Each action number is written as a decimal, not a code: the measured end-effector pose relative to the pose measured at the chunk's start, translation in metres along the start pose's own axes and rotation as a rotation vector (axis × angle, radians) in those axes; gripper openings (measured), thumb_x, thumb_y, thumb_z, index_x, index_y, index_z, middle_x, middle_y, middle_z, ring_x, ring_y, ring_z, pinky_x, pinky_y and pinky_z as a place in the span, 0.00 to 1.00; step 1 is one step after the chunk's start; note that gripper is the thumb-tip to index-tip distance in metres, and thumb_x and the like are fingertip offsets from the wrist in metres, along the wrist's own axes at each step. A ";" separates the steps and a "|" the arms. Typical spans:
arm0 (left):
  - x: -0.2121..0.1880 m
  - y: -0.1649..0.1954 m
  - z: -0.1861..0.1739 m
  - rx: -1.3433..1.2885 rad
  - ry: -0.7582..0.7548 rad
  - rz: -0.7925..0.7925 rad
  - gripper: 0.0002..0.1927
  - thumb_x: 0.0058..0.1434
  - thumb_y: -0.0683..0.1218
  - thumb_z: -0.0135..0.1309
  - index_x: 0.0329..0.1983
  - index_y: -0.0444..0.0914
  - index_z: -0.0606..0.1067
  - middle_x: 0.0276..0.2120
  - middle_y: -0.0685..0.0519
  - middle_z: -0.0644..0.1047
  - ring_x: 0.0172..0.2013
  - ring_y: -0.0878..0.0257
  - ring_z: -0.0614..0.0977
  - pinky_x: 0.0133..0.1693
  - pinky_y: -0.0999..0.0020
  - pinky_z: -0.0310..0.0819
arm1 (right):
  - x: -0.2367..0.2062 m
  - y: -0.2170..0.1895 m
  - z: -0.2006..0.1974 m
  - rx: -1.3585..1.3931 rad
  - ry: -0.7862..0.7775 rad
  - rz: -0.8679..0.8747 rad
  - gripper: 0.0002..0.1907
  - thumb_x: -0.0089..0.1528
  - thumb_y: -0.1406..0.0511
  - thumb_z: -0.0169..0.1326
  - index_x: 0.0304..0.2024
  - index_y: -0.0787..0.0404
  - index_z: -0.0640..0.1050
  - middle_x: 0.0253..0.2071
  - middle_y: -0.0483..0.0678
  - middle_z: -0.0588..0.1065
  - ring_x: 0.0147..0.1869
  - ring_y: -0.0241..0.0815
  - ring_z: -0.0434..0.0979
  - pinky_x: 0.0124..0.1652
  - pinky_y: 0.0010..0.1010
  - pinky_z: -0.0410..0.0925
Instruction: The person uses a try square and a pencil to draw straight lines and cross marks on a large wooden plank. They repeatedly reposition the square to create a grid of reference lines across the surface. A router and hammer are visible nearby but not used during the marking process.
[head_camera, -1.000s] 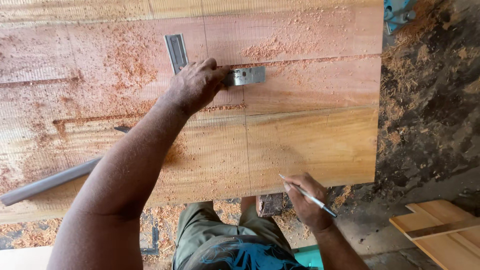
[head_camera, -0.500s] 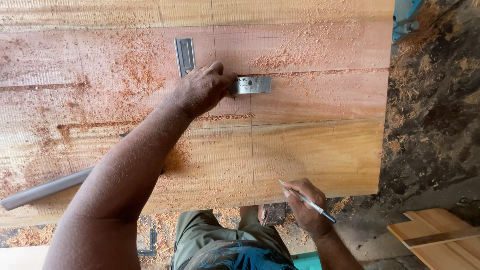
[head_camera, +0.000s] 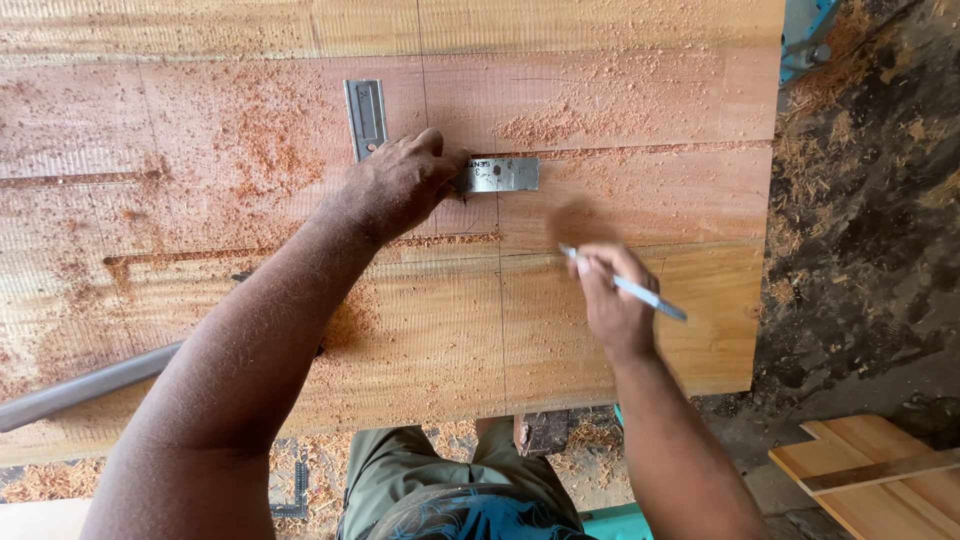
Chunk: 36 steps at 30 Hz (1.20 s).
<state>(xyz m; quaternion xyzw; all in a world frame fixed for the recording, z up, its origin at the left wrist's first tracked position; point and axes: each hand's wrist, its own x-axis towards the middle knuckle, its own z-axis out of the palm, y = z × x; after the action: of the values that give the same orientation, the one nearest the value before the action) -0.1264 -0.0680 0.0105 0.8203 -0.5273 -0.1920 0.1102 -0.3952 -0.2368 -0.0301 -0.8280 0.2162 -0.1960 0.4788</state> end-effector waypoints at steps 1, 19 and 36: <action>0.000 0.001 -0.002 -0.004 0.006 0.005 0.16 0.67 0.51 0.55 0.57 0.51 0.77 0.36 0.51 0.73 0.39 0.58 0.79 0.39 0.59 0.79 | 0.017 -0.001 0.006 0.038 0.020 0.002 0.05 0.69 0.70 0.51 0.40 0.65 0.77 0.32 0.50 0.78 0.26 0.29 0.73 0.19 0.20 0.67; 0.001 0.009 -0.017 0.008 -0.006 0.006 0.13 0.69 0.51 0.53 0.54 0.46 0.77 0.37 0.50 0.74 0.39 0.57 0.80 0.41 0.57 0.80 | 0.076 -0.027 0.035 -0.163 0.044 -0.057 0.04 0.65 0.73 0.59 0.43 0.65 0.80 0.34 0.47 0.79 0.35 0.34 0.80 0.31 0.24 0.74; -0.036 0.017 -0.042 -0.091 -0.055 -0.181 0.13 0.73 0.49 0.50 0.59 0.49 0.76 0.41 0.50 0.74 0.37 0.56 0.79 0.39 0.60 0.81 | 0.015 -0.039 -0.035 -0.270 0.161 -0.123 0.04 0.64 0.75 0.59 0.42 0.68 0.79 0.35 0.52 0.77 0.36 0.39 0.77 0.34 0.31 0.71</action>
<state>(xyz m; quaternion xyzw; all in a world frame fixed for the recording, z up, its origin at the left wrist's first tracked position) -0.1358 -0.0439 0.0620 0.8531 -0.4448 -0.2473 0.1148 -0.3948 -0.2525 0.0225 -0.8780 0.2270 -0.2601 0.3316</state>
